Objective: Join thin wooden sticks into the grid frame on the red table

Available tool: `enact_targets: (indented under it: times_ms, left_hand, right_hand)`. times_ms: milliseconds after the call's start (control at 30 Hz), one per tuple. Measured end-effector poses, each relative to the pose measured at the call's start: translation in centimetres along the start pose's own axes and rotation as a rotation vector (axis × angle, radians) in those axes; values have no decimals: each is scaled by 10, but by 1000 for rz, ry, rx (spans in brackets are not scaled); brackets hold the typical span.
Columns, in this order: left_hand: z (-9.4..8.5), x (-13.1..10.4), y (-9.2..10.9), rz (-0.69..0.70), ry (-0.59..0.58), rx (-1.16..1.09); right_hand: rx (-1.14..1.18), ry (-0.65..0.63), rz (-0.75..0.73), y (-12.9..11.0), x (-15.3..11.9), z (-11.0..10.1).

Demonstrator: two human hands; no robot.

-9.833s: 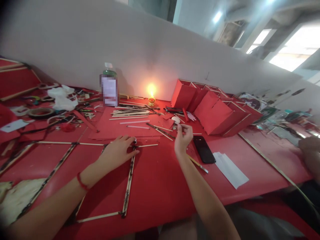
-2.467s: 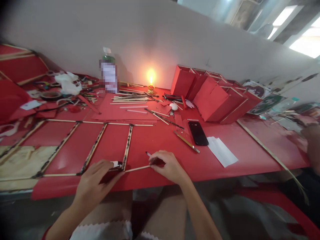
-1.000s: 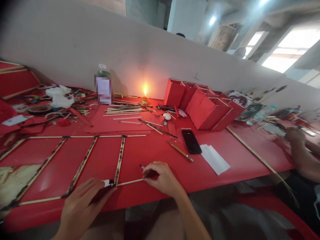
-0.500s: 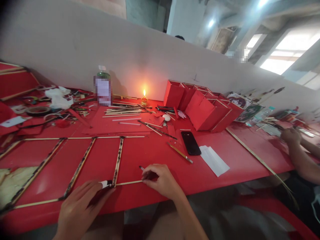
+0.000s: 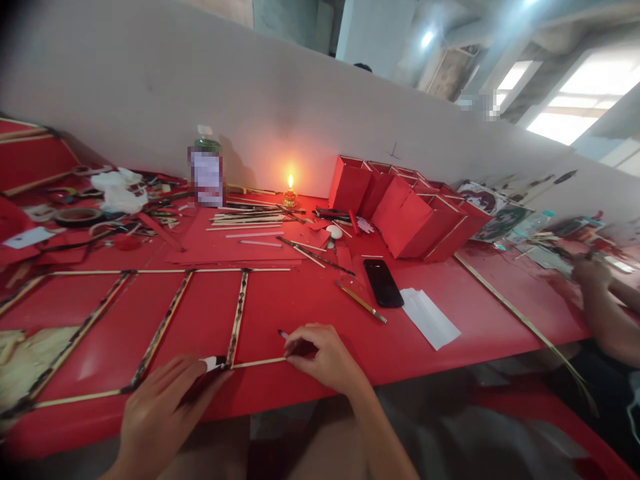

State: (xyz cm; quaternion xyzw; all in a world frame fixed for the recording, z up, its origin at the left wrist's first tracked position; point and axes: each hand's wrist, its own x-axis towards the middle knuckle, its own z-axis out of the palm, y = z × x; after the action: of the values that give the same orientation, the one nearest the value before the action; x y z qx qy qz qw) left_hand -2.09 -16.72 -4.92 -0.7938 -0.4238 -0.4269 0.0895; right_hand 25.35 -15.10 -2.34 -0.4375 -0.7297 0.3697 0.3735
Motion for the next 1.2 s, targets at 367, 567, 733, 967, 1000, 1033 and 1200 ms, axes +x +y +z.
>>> enact_targets:
  times_ms: [367,567,733,967,1000,1033,1200]
  left_hand:
    - [0,-1,0,-1,-5,-5]
    - [0,-2,0,-21,-21,-20]
    - [-1,-1,1,-26,-23,-13]
    - [0,0,2,14,-4,18]
    - [0,1,2,11,-4,18]
    - [0,1,2,4,-6,14]
    - [0,1,2,-22,-18,11]
  right_hand:
    - [-22,7,-49,-1,0,0]
    - [-2,8,-35,-1,1,1]
    - [48,28,-25,-2,0,-1]
    - [9,457,17,3,-1,-2]
    - [9,505,38,5,0,-2]
    - [13,533,57,7,0,-2]
    - [37,554,94,12,1,-1]
